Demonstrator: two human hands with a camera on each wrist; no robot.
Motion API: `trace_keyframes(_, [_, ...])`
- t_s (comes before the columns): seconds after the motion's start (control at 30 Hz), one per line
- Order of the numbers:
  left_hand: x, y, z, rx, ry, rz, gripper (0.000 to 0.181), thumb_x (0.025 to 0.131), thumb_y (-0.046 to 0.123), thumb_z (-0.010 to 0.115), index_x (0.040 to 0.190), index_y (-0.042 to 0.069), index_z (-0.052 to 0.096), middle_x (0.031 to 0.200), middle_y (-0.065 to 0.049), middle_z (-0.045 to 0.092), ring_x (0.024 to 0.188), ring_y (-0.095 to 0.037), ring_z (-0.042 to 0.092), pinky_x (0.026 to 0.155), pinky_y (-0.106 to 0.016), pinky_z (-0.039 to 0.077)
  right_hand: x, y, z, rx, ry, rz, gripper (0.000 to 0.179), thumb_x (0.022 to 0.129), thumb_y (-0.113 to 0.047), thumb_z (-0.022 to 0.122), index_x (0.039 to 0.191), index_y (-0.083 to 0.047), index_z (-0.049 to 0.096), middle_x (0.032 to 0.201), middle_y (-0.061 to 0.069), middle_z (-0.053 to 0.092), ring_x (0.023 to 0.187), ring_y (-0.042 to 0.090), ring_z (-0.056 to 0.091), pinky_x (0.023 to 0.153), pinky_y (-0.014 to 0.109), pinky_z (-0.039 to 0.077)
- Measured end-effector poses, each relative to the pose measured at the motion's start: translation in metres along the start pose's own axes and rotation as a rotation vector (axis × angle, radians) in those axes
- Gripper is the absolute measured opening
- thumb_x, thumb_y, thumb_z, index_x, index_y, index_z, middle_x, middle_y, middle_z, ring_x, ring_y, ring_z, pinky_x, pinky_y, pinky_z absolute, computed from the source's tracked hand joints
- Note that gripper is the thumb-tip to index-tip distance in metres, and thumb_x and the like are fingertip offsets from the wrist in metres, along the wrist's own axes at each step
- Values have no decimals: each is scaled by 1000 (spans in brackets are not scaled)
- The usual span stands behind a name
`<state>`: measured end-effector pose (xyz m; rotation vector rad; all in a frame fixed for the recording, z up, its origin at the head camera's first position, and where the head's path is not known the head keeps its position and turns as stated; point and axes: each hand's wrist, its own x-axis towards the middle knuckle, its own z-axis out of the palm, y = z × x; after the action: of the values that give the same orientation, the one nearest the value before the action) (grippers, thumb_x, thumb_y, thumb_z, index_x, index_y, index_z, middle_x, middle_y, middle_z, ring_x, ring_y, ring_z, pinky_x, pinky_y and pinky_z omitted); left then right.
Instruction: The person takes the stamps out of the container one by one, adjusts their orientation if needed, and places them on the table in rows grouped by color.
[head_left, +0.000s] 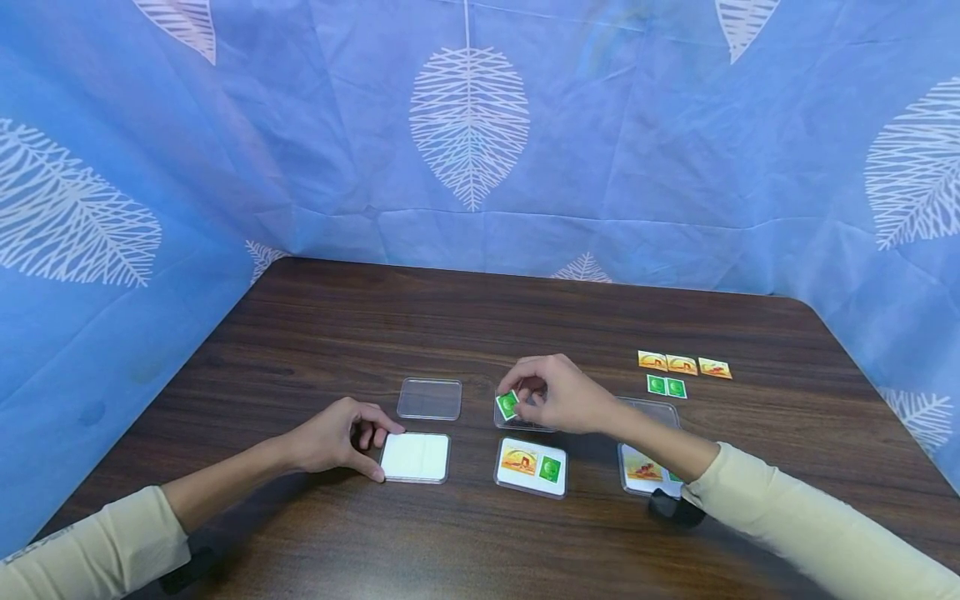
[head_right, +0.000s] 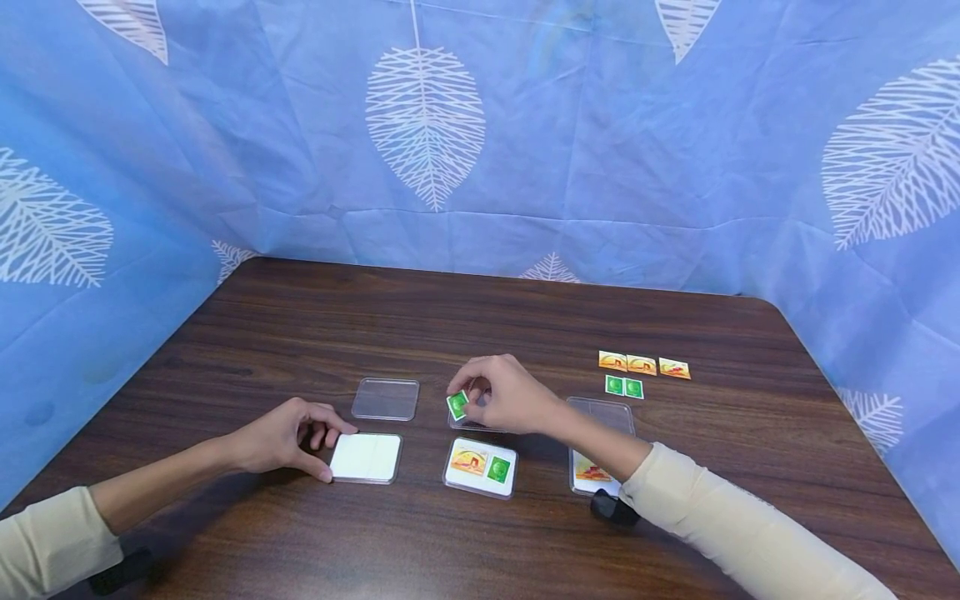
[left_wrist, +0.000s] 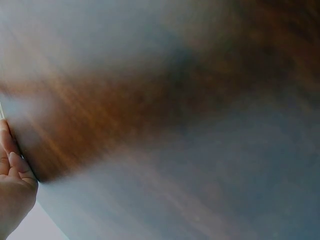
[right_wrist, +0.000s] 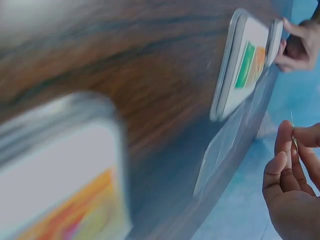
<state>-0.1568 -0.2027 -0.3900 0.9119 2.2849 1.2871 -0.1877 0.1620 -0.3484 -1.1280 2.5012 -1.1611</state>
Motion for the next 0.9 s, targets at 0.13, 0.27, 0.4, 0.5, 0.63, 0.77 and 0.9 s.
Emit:
trace_keyframes(0.13, [0, 0, 0, 1, 2, 4, 51, 76, 3, 91, 119, -13, 70, 85, -2, 56, 70, -12, 45, 64, -23, 40, -9, 9, -12, 13, 28, 25, 21, 90, 8, 69, 109, 0, 74, 95, 7, 66, 72, 9, 55, 60, 23, 43])
trace_keyframes(0.27, [1, 0, 0, 0, 3, 5, 50, 76, 3, 90, 119, -12, 70, 85, -2, 57, 70, -12, 45, 64, -23, 40, -17, 18, -23, 12, 62, 39, 22, 89, 7, 70, 110, 1, 74, 95, 8, 66, 72, 9, 56, 60, 23, 43])
trace_keyframes(0.4, [0, 0, 0, 2, 4, 1, 50, 77, 4, 90, 119, -12, 70, 85, -2, 56, 70, -12, 45, 64, -23, 39, -24, 27, -31, 1, 91, 44, 25, 88, 9, 71, 111, 1, 74, 92, 7, 65, 70, 9, 55, 59, 23, 42])
trace_keyframes(0.5, [0, 0, 1, 11, 5, -2, 50, 77, 5, 91, 119, -12, 70, 85, -1, 56, 70, -11, 45, 64, -23, 39, -31, 33, -37, 0, 103, 63, 26, 87, 9, 72, 112, 1, 74, 92, 8, 66, 70, 9, 56, 59, 23, 41])
trace_keyframes(0.63, [0, -1, 1, 18, 8, -7, 51, 76, 5, 91, 119, -12, 70, 85, 0, 56, 70, -11, 45, 64, -23, 39, -41, 40, -46, -3, 114, 103, 27, 88, 10, 72, 114, 2, 74, 92, 7, 67, 70, 9, 56, 59, 23, 41])
trace_keyframes(0.77, [0, -1, 1, 15, 9, -9, 51, 76, 5, 91, 119, -11, 70, 85, -1, 56, 70, -11, 44, 64, -23, 39, -51, 43, -54, -13, 144, 155, 29, 86, 11, 73, 114, 2, 74, 85, 3, 67, 67, 9, 54, 58, 23, 41])
trace_keyframes(0.9, [0, -1, 1, 12, 11, -12, 51, 76, 5, 91, 120, -11, 70, 85, -1, 56, 70, -12, 45, 64, -23, 39, -59, 45, -59, -19, 168, 182, 29, 85, 10, 75, 113, 2, 74, 81, 2, 66, 66, 8, 53, 58, 23, 40])
